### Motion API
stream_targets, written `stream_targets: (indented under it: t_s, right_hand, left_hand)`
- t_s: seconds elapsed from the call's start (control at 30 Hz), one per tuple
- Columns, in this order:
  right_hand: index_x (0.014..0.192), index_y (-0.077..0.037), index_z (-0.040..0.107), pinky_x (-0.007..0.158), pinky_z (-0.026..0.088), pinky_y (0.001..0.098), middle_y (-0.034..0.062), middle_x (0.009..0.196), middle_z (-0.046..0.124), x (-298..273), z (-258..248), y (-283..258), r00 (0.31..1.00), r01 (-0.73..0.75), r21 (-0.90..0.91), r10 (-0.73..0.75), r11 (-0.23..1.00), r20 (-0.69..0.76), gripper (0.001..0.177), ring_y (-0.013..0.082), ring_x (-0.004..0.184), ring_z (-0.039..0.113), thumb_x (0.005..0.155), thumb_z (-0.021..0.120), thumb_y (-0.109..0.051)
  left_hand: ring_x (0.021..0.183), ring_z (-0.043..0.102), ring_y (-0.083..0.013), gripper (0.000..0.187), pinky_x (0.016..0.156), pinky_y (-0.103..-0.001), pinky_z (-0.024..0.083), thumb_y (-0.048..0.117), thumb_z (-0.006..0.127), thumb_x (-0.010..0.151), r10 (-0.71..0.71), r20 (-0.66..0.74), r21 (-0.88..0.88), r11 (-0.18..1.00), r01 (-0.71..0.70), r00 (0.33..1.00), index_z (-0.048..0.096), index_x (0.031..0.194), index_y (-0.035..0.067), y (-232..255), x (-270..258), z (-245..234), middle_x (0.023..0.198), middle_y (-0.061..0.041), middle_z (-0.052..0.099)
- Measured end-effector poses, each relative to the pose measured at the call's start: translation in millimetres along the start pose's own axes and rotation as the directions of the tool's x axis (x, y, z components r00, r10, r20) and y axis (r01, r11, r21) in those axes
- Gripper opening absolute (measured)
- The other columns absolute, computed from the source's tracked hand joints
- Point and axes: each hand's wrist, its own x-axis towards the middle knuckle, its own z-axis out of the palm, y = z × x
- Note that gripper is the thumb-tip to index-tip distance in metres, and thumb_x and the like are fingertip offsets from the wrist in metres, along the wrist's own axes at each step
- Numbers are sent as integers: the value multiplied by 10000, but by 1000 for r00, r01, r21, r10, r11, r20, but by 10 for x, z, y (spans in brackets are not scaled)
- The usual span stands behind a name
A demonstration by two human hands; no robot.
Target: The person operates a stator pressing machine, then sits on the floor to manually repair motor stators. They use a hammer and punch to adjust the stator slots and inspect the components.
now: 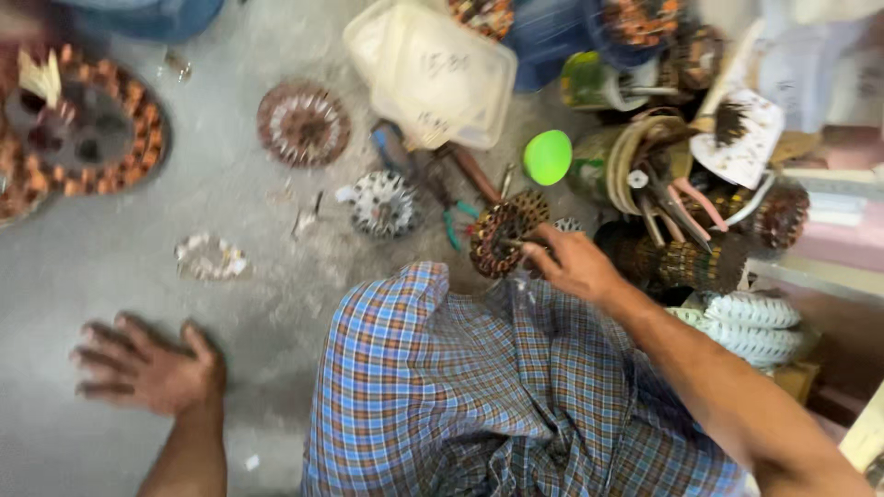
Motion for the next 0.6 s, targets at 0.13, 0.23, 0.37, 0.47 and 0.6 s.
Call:
stream_targets:
  t_s: [0.13,0.23,0.37,0.47,0.6]
  right_hand:
    - [1226,-40,642,731,597,442,176,849,781,-308,-375,127,963,-142,131,168,981,-212,425,272,754,774,1005,552,-392]
    - [1161,25,659,708,594,425,205,943,750,-760,-439,203,857,-2,93,50,996,-514,329,274,816,756,1010,622,-265]
    - [1189,56,606,772,645,348,184,983,740,-1339,-106,201,758,248,536,183,807,-626,218,239,886,762,1097,558,-136]
    - [1202,68,592,757,646,347,186,977,726,-1839,132,158,702,245,614,300,750,-646,199,243,869,756,1125,524,-103]
    - [1167,70,618,687,657,352,186,912,736,-2308,417,-53,677,132,660,419,739,-605,237,244,787,766,1091,528,-135]
  left_hand:
    - [1661,3,-511,797,1237,-775,24,678,211,1133,17,8,48,999,-17,1000,66,1751,196,35,-72,-25,1821,-213,27]
    - [1649,27,-541,824,1235,-811,29,668,200,1111,100,-86,82,992,-93,991,61,1737,151,56,-93,1,1813,-228,34]
    - [1602,109,-569,819,1211,-807,72,645,210,1122,89,-157,-15,996,-93,984,177,1727,94,27,-228,62,1773,-270,121]
    - [1591,186,-570,808,1254,-752,162,616,252,1144,137,-277,13,990,-139,951,290,1720,51,50,-287,169,1758,-283,201]
    - [1579,268,-561,789,1289,-660,250,556,358,1171,252,-367,-6,962,-274,895,324,1713,-17,-121,-267,242,1740,-321,249]
